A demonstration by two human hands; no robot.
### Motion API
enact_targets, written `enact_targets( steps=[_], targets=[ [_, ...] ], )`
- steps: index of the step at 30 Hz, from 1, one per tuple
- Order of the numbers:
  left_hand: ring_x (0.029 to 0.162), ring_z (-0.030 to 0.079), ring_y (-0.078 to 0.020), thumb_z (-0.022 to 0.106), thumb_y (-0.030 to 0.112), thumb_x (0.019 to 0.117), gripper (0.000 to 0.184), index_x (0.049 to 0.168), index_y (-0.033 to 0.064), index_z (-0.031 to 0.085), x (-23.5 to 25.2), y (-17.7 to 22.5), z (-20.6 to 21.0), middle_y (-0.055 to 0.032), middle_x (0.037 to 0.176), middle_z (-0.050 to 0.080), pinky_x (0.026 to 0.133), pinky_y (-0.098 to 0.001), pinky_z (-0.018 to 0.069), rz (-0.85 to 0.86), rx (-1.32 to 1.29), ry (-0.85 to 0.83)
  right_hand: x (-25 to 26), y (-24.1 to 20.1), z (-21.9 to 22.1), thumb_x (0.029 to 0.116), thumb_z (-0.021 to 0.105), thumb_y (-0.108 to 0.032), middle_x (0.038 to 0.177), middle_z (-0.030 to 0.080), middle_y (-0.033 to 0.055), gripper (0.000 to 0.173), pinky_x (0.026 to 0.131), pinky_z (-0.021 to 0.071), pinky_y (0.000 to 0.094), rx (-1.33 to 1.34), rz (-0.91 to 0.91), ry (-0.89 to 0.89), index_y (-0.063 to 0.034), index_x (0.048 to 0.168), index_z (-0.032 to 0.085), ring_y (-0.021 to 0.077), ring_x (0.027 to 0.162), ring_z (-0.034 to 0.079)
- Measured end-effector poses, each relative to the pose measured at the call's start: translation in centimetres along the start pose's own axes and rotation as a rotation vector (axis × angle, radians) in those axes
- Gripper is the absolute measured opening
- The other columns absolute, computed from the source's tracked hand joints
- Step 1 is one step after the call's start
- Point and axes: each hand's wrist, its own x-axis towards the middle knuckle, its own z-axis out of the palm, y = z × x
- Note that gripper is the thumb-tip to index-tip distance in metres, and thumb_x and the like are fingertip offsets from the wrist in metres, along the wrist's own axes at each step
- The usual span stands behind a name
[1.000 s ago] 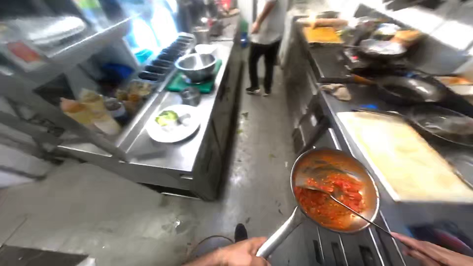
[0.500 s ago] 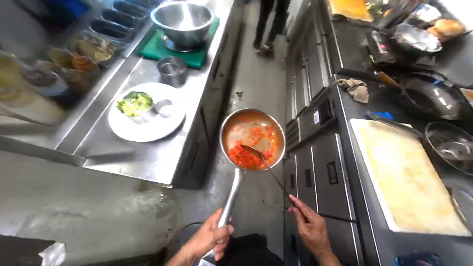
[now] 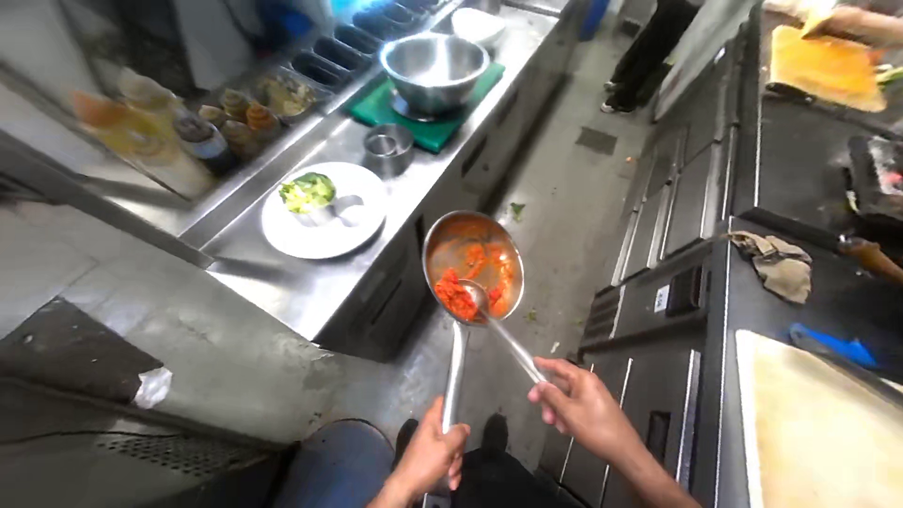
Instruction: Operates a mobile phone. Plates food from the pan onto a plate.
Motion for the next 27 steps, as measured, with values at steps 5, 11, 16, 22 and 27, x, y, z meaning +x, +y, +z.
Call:
enact_targets(
  steps=[5,11,16,22,27],
  targets=[
    [0.040,0.049,-0.0124,0.054,0.010,0.0992,0.030,0.125,0.0061,0.039,0.8,-0.6,3.8,0.0004,0.060,0.045,0.040,-0.0286,0.0504,0.051,-0.094,0.054,4.7,-1.6,-2.9,0.1011,0.060,-0.004,0.086,0.073,0.0086,0.036,0.052,0.0494,0.0239,0.220,-0.048,-0.163,-0.0013,0.137,0.059,0.0106,0.057,0.060],
    [0.039,0.048,-0.0085,0.059,0.014,0.0952,0.027,0.117,0.0120,0.044,-1.4,-1.3,4.1,0.0050,0.056,0.042,0.038,-0.0252,0.0489,0.121,-0.318,-0.062,9.5,-2.1,-10.0,0.1021,0.052,-0.013,0.106,0.071,0.0152,0.033,0.081,0.0640,0.0379,0.481,-0.339,-0.111,0.0008,0.131,0.061,0.0223,0.084,0.073],
    [0.039,0.048,-0.0083,0.058,0.014,0.0952,0.024,0.114,0.0131,0.044,-3.2,-0.6,4.7,0.0050,0.056,0.043,0.038,-0.0247,0.0479,0.153,-0.319,-0.032,12.8,-2.0,-5.8,0.1024,0.058,-0.006,0.101,0.076,0.0152,0.027,0.081,0.0663,0.0399,0.715,-0.568,0.083,-0.0027,0.129,0.056,0.0272,0.088,0.078],
    [0.040,0.048,-0.0073,0.058,0.014,0.0953,0.023,0.114,0.0139,0.044,-6.2,0.4,3.2,0.0058,0.058,0.044,0.039,-0.0237,0.0480,0.122,-0.271,0.078,15.8,-6.1,-2.8,0.1069,0.048,-0.003,0.079,0.075,0.0105,0.009,0.061,0.0666,0.0377,0.768,-0.433,0.180,-0.0022,0.109,0.056,0.0240,0.065,0.076],
    [0.041,0.048,-0.0061,0.060,0.013,0.0952,0.023,0.114,0.0150,0.047,-7.6,0.8,0.0,0.0064,0.059,0.046,0.039,-0.0225,0.0460,0.197,-0.348,0.052,18.5,-9.7,-3.2,0.1067,0.046,-0.003,0.078,0.074,0.0091,0.012,0.059,0.0657,0.0350,0.769,-0.428,0.105,-0.0033,0.106,0.057,0.0212,0.063,0.075]
  ],
)
